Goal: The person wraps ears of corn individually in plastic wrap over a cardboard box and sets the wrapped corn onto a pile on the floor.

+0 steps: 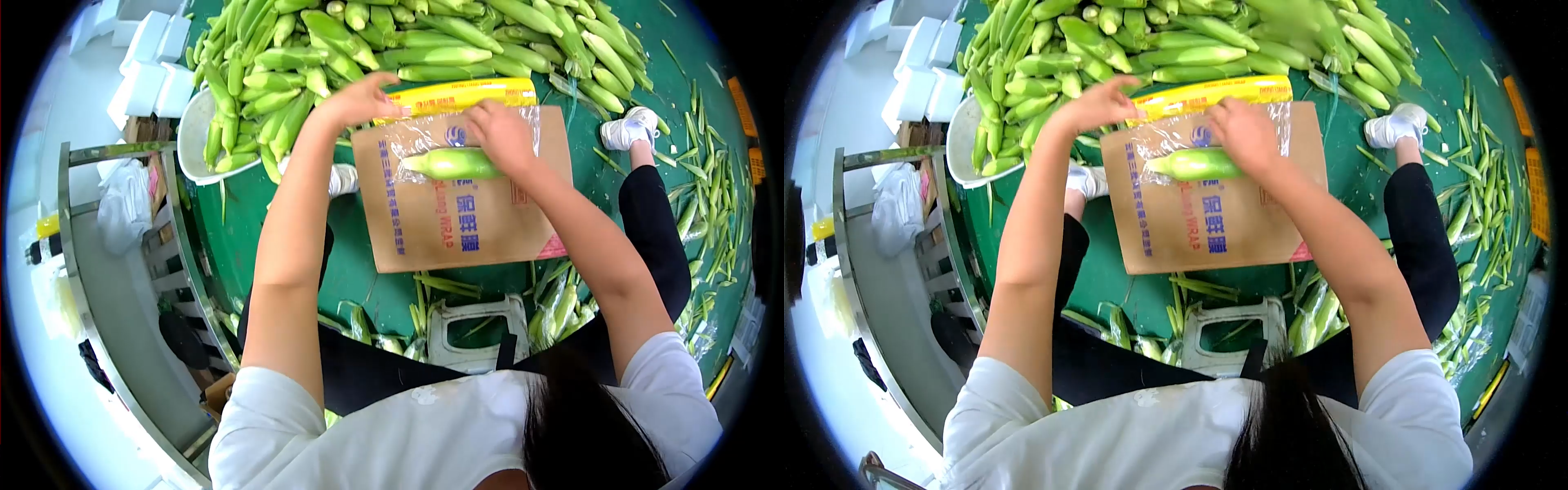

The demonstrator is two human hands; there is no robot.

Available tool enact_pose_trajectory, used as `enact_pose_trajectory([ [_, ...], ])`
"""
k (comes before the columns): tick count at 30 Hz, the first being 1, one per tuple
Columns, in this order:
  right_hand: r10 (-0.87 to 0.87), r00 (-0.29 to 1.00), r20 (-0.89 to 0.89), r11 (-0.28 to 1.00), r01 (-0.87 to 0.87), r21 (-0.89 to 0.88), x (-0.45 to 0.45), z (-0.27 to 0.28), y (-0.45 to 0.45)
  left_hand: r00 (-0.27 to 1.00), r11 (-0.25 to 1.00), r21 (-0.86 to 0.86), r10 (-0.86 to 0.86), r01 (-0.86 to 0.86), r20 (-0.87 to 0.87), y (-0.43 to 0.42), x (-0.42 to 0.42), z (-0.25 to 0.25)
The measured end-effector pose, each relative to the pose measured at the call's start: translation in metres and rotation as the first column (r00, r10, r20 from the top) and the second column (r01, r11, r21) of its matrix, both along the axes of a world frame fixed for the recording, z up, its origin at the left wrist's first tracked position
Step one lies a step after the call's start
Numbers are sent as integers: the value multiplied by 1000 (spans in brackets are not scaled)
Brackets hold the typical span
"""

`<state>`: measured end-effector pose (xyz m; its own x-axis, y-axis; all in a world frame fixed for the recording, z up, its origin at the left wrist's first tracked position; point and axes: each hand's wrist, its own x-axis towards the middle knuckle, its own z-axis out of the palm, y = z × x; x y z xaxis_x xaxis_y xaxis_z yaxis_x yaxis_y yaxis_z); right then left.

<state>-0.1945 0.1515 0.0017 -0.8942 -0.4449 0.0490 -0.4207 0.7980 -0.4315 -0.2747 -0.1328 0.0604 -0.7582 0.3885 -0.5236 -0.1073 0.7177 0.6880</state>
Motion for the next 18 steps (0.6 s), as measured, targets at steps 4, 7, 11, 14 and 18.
enact_pose_trajectory([
  [4, 52, 995, -84, 996, -45, 79, 26, -10, -24, 960, 992, 109, -33, 66, -278, 56, -24, -7],
  [7, 129, 988, 80, 982, -139, 126, 24, -5, -21, 705, 863, 7, -408, 506, -580, 114, -1, -75],
  [11, 333, 792, 511, 939, -329, -101, 29, 5, -11, 656, 846, -200, -514, 494, -554, 148, 43, -102],
  [14, 446, 499, 743, 853, -488, -185, 36, 10, -9, 447, 802, -342, -568, 489, -691, 152, 78, -109],
  [18, 520, -339, 784, 757, -242, -607, 130, 7, -17, 421, 768, -410, -622, 493, -660, 152, 101, -90],
])
